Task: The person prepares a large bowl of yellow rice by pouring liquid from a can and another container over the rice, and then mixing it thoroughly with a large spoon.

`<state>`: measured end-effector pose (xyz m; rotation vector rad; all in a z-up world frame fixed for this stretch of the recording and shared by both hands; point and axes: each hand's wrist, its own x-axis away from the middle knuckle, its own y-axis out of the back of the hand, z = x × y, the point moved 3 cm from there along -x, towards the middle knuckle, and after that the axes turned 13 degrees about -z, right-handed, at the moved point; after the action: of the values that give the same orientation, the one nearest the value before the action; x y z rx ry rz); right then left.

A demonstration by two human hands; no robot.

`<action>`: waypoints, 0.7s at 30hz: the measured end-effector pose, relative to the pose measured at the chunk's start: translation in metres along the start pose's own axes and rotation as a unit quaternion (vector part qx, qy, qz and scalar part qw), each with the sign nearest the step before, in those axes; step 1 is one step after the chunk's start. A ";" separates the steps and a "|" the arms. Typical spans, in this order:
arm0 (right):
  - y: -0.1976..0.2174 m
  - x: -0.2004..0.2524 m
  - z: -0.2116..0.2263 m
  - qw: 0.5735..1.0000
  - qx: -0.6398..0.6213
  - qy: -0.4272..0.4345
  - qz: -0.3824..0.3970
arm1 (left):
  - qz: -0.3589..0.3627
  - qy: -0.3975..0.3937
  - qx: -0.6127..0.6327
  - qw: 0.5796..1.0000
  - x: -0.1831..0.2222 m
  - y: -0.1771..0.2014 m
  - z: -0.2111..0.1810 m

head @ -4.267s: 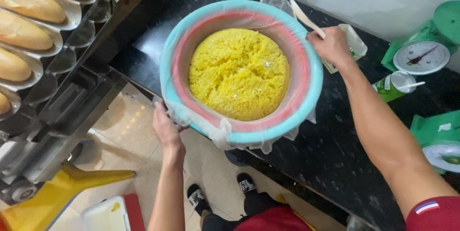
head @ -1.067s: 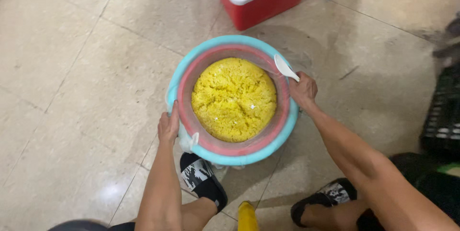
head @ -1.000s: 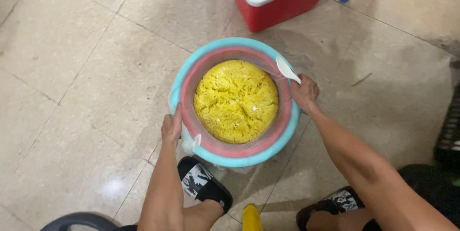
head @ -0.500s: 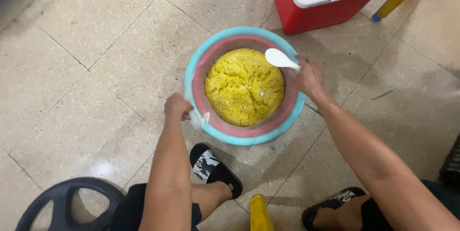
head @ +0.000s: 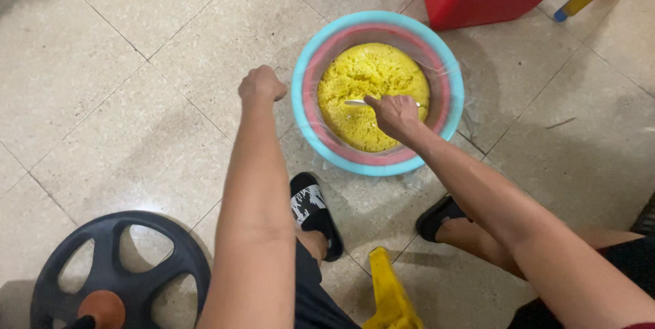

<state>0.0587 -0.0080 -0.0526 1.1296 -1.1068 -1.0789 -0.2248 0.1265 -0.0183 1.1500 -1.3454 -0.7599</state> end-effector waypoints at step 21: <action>0.043 -0.033 0.026 0.979 0.113 0.117 0.119 | 0.059 -0.037 0.097 0.993 -0.037 -0.112 -0.019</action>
<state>0.0315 0.0265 -0.0111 1.2305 -1.1623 -0.6273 -0.1899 0.1303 -0.1323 1.1906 -1.5624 -0.6011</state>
